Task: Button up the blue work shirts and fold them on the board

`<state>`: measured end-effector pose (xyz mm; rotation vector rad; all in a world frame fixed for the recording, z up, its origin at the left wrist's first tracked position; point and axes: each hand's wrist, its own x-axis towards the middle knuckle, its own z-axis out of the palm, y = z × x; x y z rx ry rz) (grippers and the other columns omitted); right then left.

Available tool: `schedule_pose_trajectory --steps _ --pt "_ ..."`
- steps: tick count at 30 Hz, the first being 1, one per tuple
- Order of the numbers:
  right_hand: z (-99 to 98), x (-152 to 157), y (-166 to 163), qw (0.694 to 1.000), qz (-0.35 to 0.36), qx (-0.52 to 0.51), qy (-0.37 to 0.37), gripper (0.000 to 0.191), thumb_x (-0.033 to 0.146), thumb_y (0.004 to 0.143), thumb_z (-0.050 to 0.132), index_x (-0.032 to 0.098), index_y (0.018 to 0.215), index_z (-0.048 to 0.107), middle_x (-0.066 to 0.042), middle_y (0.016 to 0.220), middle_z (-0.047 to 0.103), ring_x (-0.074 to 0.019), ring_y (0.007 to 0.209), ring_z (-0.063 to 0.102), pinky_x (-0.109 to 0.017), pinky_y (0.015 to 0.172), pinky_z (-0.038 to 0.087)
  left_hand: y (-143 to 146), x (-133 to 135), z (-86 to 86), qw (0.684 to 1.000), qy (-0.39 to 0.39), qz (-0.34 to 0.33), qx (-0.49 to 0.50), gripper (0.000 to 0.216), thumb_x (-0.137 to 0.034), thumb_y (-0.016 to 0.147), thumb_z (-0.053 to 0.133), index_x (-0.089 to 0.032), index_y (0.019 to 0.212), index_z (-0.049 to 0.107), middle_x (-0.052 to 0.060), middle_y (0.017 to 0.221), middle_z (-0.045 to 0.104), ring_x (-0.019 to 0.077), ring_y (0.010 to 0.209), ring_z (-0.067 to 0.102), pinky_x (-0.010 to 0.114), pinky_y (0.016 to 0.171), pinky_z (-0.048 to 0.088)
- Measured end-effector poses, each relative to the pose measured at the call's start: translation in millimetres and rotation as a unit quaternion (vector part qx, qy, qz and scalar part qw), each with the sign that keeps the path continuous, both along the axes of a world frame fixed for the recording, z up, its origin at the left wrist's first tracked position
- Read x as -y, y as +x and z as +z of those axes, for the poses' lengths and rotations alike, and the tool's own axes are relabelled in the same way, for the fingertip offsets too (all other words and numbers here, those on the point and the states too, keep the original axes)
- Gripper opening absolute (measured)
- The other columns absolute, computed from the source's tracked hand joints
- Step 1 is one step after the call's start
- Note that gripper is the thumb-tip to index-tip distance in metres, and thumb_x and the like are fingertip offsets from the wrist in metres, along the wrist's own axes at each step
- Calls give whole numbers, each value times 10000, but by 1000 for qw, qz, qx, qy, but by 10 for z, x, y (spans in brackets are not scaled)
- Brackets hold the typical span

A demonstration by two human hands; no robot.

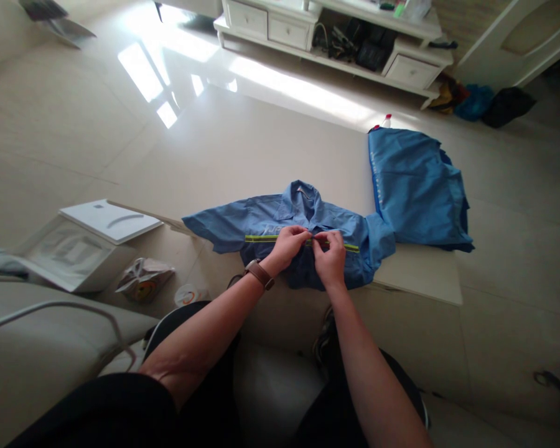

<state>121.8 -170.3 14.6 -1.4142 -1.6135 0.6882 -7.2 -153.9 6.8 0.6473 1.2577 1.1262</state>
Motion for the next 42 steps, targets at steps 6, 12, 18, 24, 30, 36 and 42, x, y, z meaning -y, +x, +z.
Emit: schedule_pose_trajectory --steps 6,12,18,24,30,36,42 --pt "-53 -12 -5 998 5 -52 -46 95 302 850 613 212 868 636 -54 904 668 -219 873 652 -361 832 555 7 9 7 999 -15 15 41 90 -101 682 705 -142 713 631 -36 642 592 66 573 513 198 577 381" --pt "-71 -8 -2 996 17 -53 -67 123 324 833 614 213 880 639 -62 898 698 -230 856 677 -370 839 560 -21 19 52 996 -45 35 70 145 -68 642 701 -146 738 626 -28 663 609 77 593 556 201 590 414" --pt "-59 -12 5 998 30 -30 -37 79 288 827 584 218 856 609 -64 878 661 -238 844 662 -385 822 555 -75 38 90 996 -62 -2 67 205 -98 645 754 -152 796 626 -24 641 621 73 541 542 195 536 371" --pt "-61 -29 -5 999 40 -24 -27 43 258 830 576 222 839 597 -54 874 640 -228 840 645 -379 822 556 -82 20 41 995 -56 37 69 238 -79 597 755 -150 771 609 -9 664 651 91 611 601 201 596 437" --pt "-55 -10 -19 999 41 -27 -21 22 239 824 594 225 835 606 -50 878 647 -227 844 646 -373 814 557 -66 5 14 993 -47 72 76 296 -59 544 735 -170 737 540 -50 618 600 87 586 581 206 591 442" --pt "-30 8 -5 999 44 -5 -11 19 230 834 602 227 848 614 -53 889 655 -230 858 641 -367 815 545 -71 -4 -6 993 -31 81 74 394 -82 525 768 -169 853 568 -39 645 635 107 606 605 224 615 450" --pt "14 16 15 997 55 45 8 71 215 892 555 238 853 610 -51 896 632 -223 838 616 -347 788 511 -94 16 9 998 41 41 1 394 -146 537 828 -163 864 609 -12 680 672 126 658 626 244 663 471"
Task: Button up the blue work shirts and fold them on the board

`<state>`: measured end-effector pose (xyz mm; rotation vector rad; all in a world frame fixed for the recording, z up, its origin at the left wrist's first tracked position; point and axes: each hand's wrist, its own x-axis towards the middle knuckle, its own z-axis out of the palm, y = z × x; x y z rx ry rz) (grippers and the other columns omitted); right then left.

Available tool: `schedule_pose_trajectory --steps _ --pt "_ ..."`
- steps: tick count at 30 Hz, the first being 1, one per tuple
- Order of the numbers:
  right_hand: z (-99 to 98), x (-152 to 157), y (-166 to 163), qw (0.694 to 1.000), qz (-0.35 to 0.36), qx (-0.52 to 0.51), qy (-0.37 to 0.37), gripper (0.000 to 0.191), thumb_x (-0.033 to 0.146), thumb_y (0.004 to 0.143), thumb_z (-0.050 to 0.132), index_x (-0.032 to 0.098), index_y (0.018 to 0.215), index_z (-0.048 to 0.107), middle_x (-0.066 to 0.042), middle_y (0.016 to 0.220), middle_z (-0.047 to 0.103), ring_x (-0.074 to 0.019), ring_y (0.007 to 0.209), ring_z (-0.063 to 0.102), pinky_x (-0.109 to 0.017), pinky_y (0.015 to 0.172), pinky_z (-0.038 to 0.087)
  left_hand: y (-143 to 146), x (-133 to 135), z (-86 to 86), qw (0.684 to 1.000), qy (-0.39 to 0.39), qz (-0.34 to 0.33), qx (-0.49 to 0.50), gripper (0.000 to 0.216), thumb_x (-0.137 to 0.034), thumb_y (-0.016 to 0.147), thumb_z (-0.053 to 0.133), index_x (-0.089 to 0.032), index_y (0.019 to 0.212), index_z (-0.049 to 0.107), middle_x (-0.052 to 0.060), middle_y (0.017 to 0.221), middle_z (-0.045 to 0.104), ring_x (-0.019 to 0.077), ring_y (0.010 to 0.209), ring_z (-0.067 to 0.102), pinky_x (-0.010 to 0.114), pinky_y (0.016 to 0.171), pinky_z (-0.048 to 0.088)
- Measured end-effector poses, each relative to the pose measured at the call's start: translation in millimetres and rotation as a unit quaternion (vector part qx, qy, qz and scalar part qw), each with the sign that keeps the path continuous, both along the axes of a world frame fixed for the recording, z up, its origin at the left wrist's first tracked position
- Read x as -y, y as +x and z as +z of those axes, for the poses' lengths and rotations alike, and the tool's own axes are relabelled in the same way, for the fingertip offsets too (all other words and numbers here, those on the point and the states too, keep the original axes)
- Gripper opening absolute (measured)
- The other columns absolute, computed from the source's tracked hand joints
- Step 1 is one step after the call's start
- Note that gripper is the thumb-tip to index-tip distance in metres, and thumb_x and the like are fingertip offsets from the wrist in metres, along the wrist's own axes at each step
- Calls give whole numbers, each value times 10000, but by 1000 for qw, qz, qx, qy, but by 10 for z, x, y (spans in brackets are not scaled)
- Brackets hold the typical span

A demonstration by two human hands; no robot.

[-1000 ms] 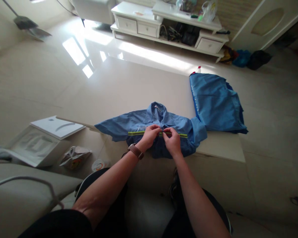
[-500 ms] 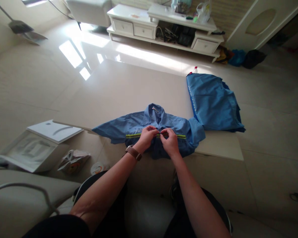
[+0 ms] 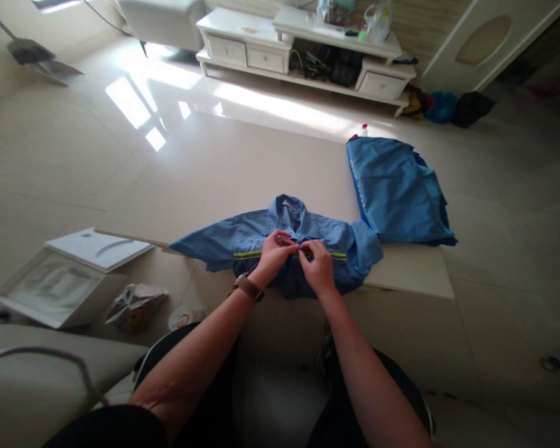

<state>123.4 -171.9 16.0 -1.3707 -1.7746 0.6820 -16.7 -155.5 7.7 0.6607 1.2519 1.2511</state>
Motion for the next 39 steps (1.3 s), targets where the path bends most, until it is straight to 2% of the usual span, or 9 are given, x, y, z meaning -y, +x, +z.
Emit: schedule_pose_trajectory --steps 5,10,16,26,30,32,35,37,39 --pt "25 1 4 1000 7 -6 3 117 208 913 535 243 830 611 -46 892 620 -216 850 609 -336 799 495 -55 9 33 999 19 -31 2 391 -159 572 826 -166 899 612 -9 710 686 130 695 644 250 699 493" --pt "-42 -23 -12 995 -44 -82 -37 75 281 867 580 229 814 586 -33 862 600 -204 792 593 -325 743 485 -47 12 56 998 33 -44 -11 419 -150 595 824 -176 946 597 -19 746 677 117 679 644 222 655 474" --pt "-194 -89 -8 954 -108 -217 -178 243 453 747 659 232 779 565 15 705 586 -189 689 548 -307 664 453 -18 23 69 996 45 -64 -31 401 -153 623 820 -178 953 593 -18 794 660 111 686 647 207 629 466" --pt "-291 -92 -24 914 -136 -318 -213 338 506 664 713 216 775 583 18 714 591 -162 686 520 -297 689 452 21 -21 108 993 41 -100 -38 414 -52 559 792 -175 891 578 -39 798 612 62 587 575 179 562 399" --pt "-345 -87 -48 891 -137 -360 -238 363 492 622 746 201 771 588 21 725 595 -153 694 527 -299 726 446 15 -18 102 986 80 -125 -70 380 -22 589 730 -176 908 590 -31 839 612 50 564 559 174 532 372" --pt "-350 -81 -54 890 -139 -365 -236 354 481 627 739 198 780 592 21 740 598 -152 707 532 -302 744 447 7 -20 88 983 96 -136 -83 376 -19 601 718 -177 922 604 -28 845 619 51 570 560 173 534 377" --pt "-329 -72 -53 901 -143 -345 -219 338 478 656 724 200 797 594 19 756 597 -156 726 534 -308 761 454 -14 -25 53 985 75 -119 -99 356 -37 601 762 -172 901 626 -26 791 630 75 609 585 176 562 399" --pt "-311 -70 -50 908 -149 -333 -208 338 477 666 725 200 809 594 15 770 599 -159 739 540 -312 773 461 -32 -22 26 985 48 -106 -127 258 -96 625 801 -158 820 643 -9 734 639 101 635 597 193 584 419" --pt "-300 -70 -50 913 -151 -323 -196 338 479 680 722 203 824 591 9 786 605 -165 756 552 -318 789 469 -49 -10 4 980 22 -131 -150 154 -200 693 802 -143 723 663 20 676 649 120 623 588 216 583 421"
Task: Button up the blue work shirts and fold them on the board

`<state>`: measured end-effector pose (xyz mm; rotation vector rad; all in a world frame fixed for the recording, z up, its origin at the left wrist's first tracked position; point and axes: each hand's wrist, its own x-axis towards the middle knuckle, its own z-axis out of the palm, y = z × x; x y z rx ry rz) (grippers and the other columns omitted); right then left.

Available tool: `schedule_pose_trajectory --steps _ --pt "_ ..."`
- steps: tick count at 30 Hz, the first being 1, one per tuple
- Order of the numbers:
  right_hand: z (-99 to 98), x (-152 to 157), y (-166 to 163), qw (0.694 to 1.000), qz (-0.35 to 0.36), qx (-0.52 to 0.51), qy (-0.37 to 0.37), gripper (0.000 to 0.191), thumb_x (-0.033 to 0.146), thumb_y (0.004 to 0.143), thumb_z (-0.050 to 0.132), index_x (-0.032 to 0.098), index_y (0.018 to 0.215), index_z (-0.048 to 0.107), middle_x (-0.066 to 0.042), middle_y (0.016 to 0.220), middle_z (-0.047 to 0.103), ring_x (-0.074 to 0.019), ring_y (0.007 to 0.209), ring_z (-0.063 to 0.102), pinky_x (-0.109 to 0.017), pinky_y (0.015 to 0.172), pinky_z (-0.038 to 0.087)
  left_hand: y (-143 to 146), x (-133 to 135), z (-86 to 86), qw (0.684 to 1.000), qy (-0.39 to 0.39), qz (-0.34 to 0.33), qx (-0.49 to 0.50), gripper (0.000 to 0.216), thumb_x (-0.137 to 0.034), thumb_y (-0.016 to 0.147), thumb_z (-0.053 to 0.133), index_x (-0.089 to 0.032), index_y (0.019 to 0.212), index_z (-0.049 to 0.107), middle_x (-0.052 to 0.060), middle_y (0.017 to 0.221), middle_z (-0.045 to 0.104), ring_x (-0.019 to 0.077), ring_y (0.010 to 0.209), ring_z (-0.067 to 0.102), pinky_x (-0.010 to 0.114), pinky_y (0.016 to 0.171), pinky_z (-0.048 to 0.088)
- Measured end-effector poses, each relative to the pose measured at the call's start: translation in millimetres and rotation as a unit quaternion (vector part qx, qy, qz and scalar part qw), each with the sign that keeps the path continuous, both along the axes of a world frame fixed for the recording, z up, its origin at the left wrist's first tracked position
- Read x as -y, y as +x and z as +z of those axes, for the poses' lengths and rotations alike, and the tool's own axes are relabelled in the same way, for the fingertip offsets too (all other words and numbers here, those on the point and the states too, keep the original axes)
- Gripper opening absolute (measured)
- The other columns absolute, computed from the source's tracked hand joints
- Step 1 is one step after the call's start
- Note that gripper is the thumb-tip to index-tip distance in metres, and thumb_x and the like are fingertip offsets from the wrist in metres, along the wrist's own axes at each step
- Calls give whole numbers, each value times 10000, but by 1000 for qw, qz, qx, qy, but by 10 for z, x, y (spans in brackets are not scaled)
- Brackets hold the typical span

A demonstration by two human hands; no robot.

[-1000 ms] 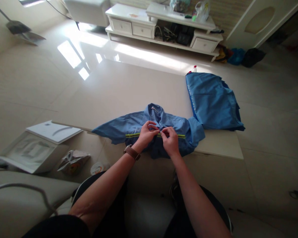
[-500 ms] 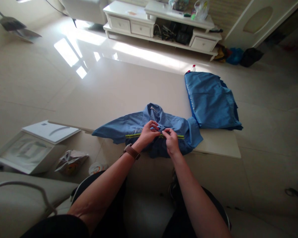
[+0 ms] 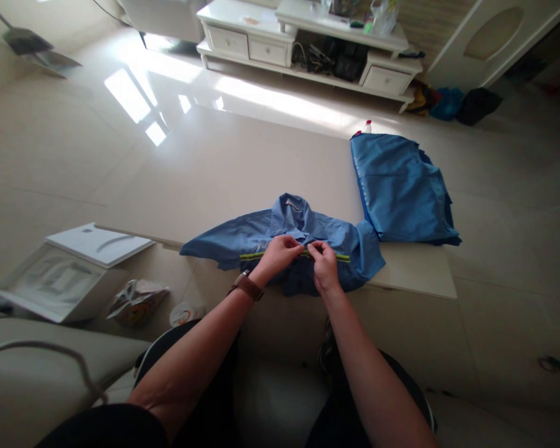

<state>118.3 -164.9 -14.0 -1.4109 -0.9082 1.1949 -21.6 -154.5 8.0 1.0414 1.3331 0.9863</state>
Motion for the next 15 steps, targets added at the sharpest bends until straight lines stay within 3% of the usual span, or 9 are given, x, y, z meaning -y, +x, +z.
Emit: schedule_pose_trajectory --steps 4,11,15 --pt "-1 3 -8 1000 2 24 13 328 488 712 700 209 845 589 5 803 612 -178 789 574 -330 811 487 -2 39 -6 997 -40 -46 46 206 -318 763 765 -128 694 726 37 640 667 119 583 551 233 569 401" --pt "-25 -2 29 996 22 82 31 308 507 764 658 217 834 583 1 797 616 -190 805 586 -325 783 495 42 44 25 994 -39 -19 96 118 -225 690 765 -127 664 705 9 625 646 94 577 514 210 561 360" --pt "-27 -15 26 998 29 59 20 312 515 773 646 217 840 585 0 782 634 -189 778 600 -324 762 504 55 14 29 995 -18 -24 98 66 -177 673 738 -131 660 692 3 633 645 95 592 517 205 567 363"
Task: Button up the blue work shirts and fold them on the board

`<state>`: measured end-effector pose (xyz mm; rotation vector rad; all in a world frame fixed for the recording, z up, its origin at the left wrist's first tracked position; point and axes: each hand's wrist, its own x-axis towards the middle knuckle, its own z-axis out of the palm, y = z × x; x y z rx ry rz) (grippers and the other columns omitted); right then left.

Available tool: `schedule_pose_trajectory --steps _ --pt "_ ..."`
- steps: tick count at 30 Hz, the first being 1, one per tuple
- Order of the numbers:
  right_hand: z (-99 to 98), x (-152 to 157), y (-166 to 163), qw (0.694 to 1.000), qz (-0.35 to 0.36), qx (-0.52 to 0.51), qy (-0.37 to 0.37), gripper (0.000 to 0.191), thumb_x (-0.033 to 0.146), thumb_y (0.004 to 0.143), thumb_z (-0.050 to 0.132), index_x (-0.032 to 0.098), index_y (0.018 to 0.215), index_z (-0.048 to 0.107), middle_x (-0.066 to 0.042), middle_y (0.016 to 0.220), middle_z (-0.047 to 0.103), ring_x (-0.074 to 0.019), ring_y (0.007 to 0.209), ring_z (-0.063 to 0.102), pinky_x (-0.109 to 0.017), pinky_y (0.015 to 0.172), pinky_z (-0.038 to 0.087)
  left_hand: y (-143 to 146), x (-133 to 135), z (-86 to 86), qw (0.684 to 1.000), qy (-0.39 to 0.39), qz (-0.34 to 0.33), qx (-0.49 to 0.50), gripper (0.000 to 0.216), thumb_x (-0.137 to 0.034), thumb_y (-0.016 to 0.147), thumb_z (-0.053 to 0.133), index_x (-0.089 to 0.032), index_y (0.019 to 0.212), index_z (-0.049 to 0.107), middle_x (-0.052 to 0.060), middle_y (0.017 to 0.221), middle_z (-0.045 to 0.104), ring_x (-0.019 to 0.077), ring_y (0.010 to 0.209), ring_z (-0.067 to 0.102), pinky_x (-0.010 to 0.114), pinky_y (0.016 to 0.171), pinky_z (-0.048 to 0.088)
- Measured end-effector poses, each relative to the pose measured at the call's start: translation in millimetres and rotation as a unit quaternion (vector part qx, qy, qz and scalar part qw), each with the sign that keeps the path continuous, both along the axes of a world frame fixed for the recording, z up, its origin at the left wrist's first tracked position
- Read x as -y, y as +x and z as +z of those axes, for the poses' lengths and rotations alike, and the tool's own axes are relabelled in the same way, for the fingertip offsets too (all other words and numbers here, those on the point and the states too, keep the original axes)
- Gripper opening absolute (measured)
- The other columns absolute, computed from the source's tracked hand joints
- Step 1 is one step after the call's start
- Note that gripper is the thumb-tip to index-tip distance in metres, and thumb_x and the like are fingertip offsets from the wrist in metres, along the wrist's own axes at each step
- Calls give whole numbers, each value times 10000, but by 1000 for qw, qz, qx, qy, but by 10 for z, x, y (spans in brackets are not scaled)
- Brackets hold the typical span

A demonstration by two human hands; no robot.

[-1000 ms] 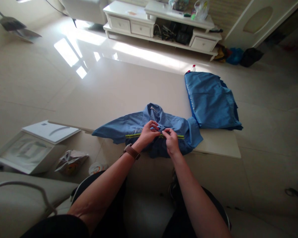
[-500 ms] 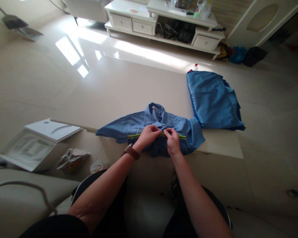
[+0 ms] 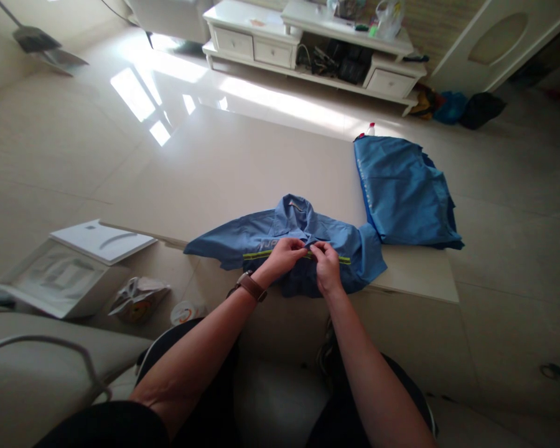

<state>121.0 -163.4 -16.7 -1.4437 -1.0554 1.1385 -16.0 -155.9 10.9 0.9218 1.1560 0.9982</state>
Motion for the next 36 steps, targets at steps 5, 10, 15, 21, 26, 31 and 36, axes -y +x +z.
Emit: schedule_pose_trajectory --steps 5,10,15,21,26,31,36 --pt "38 -6 -28 991 4 -124 -53 312 481 692 715 210 810 614 -13 763 678 -197 738 630 -335 730 524 11 -7 -2 999 29 -19 -22 25 -132 666 710 -133 675 687 -5 640 639 96 597 516 208 582 366" --pt "21 -13 13 990 25 -118 -69 336 485 664 737 209 816 619 -14 771 676 -196 744 636 -338 746 520 28 0 -39 995 54 -30 -74 30 -126 703 666 -149 696 684 -14 627 627 106 586 499 214 572 347" --pt "-93 -16 55 996 -16 -63 -52 348 498 675 730 204 815 608 -1 765 648 -174 707 593 -324 734 488 0 -26 -33 984 82 -42 -151 83 -122 750 651 -170 718 711 24 687 669 153 642 547 246 636 399" --pt "-246 1 118 990 0 139 20 224 444 749 635 229 779 581 -16 770 614 -205 755 574 -356 769 490 -491 -108 -52 926 53 -8 -373 256 -56 732 646 -168 953 712 105 884 658 260 837 628 357 898 479" --pt "-384 -84 304 976 19 215 39 165 392 754 622 235 770 573 -34 829 583 -221 776 573 -397 802 521 -1051 -198 -145 867 -21 -26 -498 508 -50 785 545 -65 1291 580 251 1216 568 337 1032 671 454 1017 478" --pt "-376 -207 669 943 -4 327 57 139 280 813 538 202 913 594 -103 1019 590 -227 843 594 -424 892 530 -1313 -287 -257 848 -43 11 -528 652 -86 832 563 -31 1465 420 288 1433 423 331 1195 645 434 1118 459" --pt "-346 -225 973 883 1 464 73 387 187 812 505 153 1178 627 -189 1388 529 -315 1329 455 -486 1164 369 -1390 -318 -364 822 -66 5 -566 451 -155 916 540 -93 1363 538 229 1380 479 281 1124 669 372 1051 505"
